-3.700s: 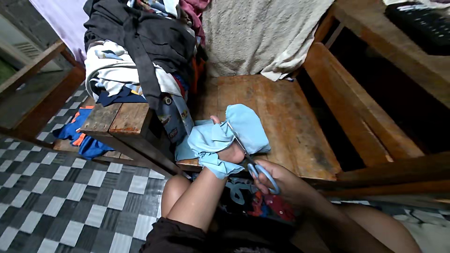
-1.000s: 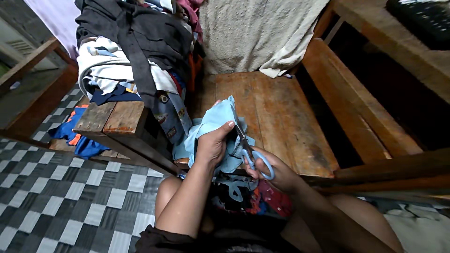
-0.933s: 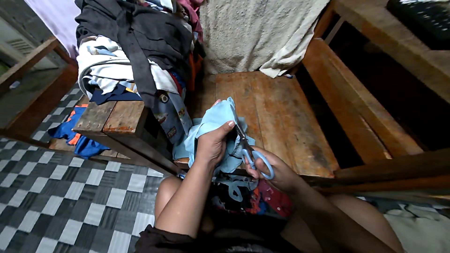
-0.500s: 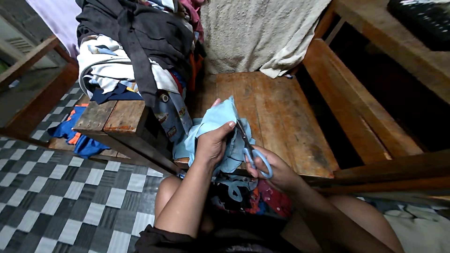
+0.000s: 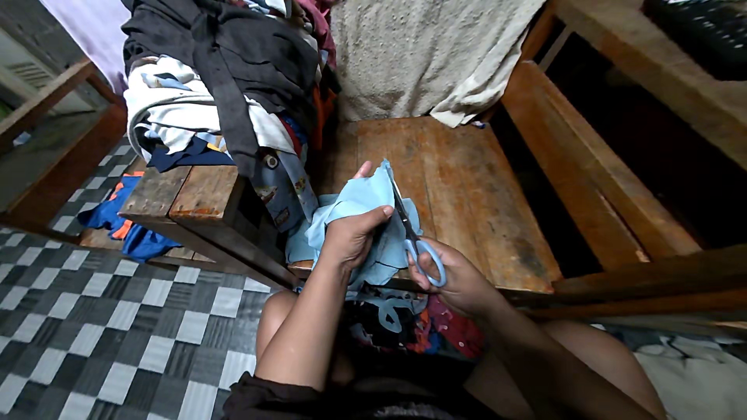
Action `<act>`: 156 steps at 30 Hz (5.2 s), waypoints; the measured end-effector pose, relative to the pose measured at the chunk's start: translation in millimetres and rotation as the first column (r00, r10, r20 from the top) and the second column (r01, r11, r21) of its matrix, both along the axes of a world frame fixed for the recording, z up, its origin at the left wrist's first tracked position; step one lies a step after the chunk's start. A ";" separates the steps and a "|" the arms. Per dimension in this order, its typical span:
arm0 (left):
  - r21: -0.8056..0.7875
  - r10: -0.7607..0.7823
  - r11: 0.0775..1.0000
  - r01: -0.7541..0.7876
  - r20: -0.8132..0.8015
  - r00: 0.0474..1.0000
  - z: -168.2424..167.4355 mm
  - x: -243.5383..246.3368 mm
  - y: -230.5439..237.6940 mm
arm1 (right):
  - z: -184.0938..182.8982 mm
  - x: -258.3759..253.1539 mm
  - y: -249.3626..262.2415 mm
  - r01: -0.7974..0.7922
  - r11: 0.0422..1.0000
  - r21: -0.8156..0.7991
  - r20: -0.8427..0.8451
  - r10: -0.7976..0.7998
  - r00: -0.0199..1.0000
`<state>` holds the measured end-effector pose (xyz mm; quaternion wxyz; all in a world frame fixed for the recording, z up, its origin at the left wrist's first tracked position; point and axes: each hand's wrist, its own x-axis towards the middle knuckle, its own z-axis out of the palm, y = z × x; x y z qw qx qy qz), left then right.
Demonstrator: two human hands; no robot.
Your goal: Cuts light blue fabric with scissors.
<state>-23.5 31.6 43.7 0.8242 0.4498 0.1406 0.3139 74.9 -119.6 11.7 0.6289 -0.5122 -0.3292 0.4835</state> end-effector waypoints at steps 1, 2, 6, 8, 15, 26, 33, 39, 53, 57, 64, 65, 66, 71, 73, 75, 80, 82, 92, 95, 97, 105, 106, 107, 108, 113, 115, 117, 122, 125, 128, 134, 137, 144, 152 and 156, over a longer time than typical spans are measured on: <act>0.010 -0.007 1.000 0.007 -0.002 1.000 -0.1 -0.8 2.3 | 0.5 0.7 -0.2 -0.003 1.000 -0.002 -0.013 0.003 1.000; 0.017 -0.016 1.000 0.016 -0.004 1.000 0.4 -1.7 4.5 | 0.5 1.4 -0.3 -0.010 1.000 0.000 -0.022 0.010 1.000; 0.044 -0.096 0.994 0.099 -0.054 0.994 1.8 -7.3 11.7 | -2.0 4.0 0.2 -0.036 0.999 0.036 -0.053 0.038 0.998; 0.060 -0.132 0.989 0.138 -0.090 0.987 1.5 -9.0 13.6 | -2.2 5.1 0.9 -0.039 0.998 0.038 -0.049 0.041 0.998; 0.082 -0.160 0.982 0.169 -0.105 0.981 -0.8 -10.0 15.8 | -1.5 4.2 2.8 -0.025 0.999 0.027 -0.027 0.026 0.999; 0.057 -0.119 0.990 0.130 -0.169 0.978 -3.3 -6.6 16.9 | -2.5 11.9 6.4 -0.047 0.999 -0.024 -0.136 0.043 0.990; 0.079 -0.184 0.976 0.202 -0.198 0.963 -2.7 -7.0 14.3 | -7.5 16.9 3.9 -0.078 0.996 0.052 -0.206 0.088 0.975; 0.073 -0.187 0.976 0.205 -0.204 0.961 -3.0 -7.0 13.9 | -1.9 13.8 6.8 -0.005 1.000 -0.012 -0.152 0.003 0.988; 0.254 0.299 0.931 -0.261 -0.124 0.946 7.5 25.2 34.8 | 5.7 51.7 -2.1 0.196 0.974 -0.117 0.080 -0.187 0.979; 0.360 0.301 0.920 -0.154 -0.400 0.865 9.2 21.9 42.1 | 10.3 61.4 -12.7 0.190 0.968 -0.161 0.210 -0.155 0.965; 0.517 0.437 0.672 0.530 -0.855 0.279 6.7 -18.1 -31.6 | 18.0 73.5 -34.8 0.204 0.959 -0.196 0.369 -0.120 0.922; 0.481 0.429 0.663 0.573 -0.872 0.236 2.2 -16.1 -39.6 | 19.4 73.0 -36.8 0.203 0.959 -0.199 0.378 -0.116 0.918; 0.465 0.438 0.646 0.605 -0.875 0.204 -3.2 -12.3 -44.9 | 20.3 72.1 -38.3 0.201 0.958 -0.204 0.383 -0.110 0.917; 0.535 0.568 0.507 0.676 -0.797 0.204 -26.7 2.1 -43.6 | 20.0 69.0 -47.2 0.185 0.964 -0.193 0.371 -0.103 0.923; 0.597 0.552 0.482 0.641 -0.775 0.307 -24.1 1.9 -39.7 | 20.9 69.8 -52.6 0.196 0.964 -0.178 0.371 -0.118 0.921; 0.682 0.461 0.507 0.527 -0.731 0.503 -15.7 0.5 -36.8 | 21.4 71.8 -57.1 0.205 0.966 -0.158 0.379 -0.132 0.916; 0.383 0.041 0.909 0.162 -0.471 0.881 16.2 13.3 -48.0 | 25.1 73.9 -65.1 0.252 0.959 -0.128 0.364 -0.191 0.912; 0.126 -0.074 0.983 0.131 -0.382 0.921 25.9 22.6 -56.7 | 26.0 75.0 -68.0 0.275 0.954 -0.121 0.358 -0.217 0.908; -0.220 0.022 0.975 0.020 0.187 0.982 31.4 39.9 -57.1 | 29.2 81.1 -85.6 0.387 0.921 -0.047 0.285 -0.359 0.889; -0.281 0.168 0.950 -0.136 0.093 0.981 -3.6 60.8 -46.2 | 29.9 78.7 -84.2 0.389 0.920 -0.056 0.272 -0.360 0.892; -0.283 0.154 0.944 -0.170 -0.078 0.985 -24.0 79.8 -43.6 | 29.4 77.2 -82.9 0.381 0.922 -0.075 0.286 -0.346 0.894; -0.434 0.175 0.897 -0.085 0.172 0.969 -28.6 99.4 -37.0 | 24.6 57.0 -75.7 0.217 0.972 -0.088 0.063 -0.212 0.975; -0.465 0.167 0.884 -0.050 0.215 0.962 -33.0 99.6 -38.8 | 21.1 52.1 -73.2 0.156 0.985 -0.078 0.004 -0.156 0.988; -0.516 0.166 0.856 -0.033 0.214 0.963 -37.0 101.3 -41.3 | 16.7 47.0 -70.2 0.095 0.993 -0.072 -0.043 -0.098 0.994; -0.570 0.167 0.821 -0.035 0.180 0.970 -39.4 103.7 -43.5 | 12.9 41.6 -66.9 0.052 0.996 -0.071 -0.073 -0.057 0.996; -0.581 0.028 0.811 0.066 0.150 0.988 -36.6 98.1 -33.4 | -0.2 18.7 -56.6 -0.020 0.987 -0.158 -0.061 0.011 0.998; -0.438 -0.067 0.889 0.138 0.173 0.983 -39.7 90.5 -24.2 | -7.2 11.4 -55.1 -0.030 0.990 -0.140 -0.042 0.025 0.999; -0.365 -0.098 0.918 0.155 0.171 0.980 -38.4 85.6 -19.3 | -12.0 6.1 -53.6 -0.042 0.990 -0.132 -0.057 0.035 0.998; -0.252 -0.141 0.949 0.192 0.207 0.968 -32.6 79.2 -17.2 | -21.0 -0.5 -40.9 -0.013 0.997 -0.076 -0.098 0.006 0.995; -0.232 -0.120 0.959 0.163 0.189 0.975 -33.1 76.3 -19.8 | -21.9 -1.1 -32.6 0.007 1.000 -0.019 -0.129 -0.009 0.992; -0.186 -0.113 0.972 0.144 0.172 0.979 -33.2 72.8 -26.1 | -18.9 1.5 -26.1 0.029 1.000 0.008 -0.121 -0.027 0.992; -0.078 -0.092 0.991 0.111 0.215 0.972 -35.0 65.8 -35.7 | -12.9 6.1 -21.3 0.049 0.998 0.050 -0.144 -0.041 0.989; -0.054 -0.122 0.989 0.141 0.257 0.959 -36.1 64.5 -36.0 | -10.9 8.2 -22.8 0.055 0.997 0.057 -0.130 -0.047 0.990; -0.044 -0.151 0.985 0.167 0.247 0.957 -33.6 63.3 -34.4 | -9.0 8.4 -27.5 0.108 0.993 0.036 -0.090 -0.104 0.990; -0.108 -0.166 0.973 0.202 0.272 0.948 -30.0 61.1 -29.3 | -9.4 6.7 -27.3 0.129 0.992 0.019 -0.041 -0.128 0.991; -0.132 -0.199 0.959 0.250 0.309 0.930 -27.3 58.7 -26.0 | -10.5 7.6 -26.7 0.127 0.990 0.058 -0.052 -0.124 0.991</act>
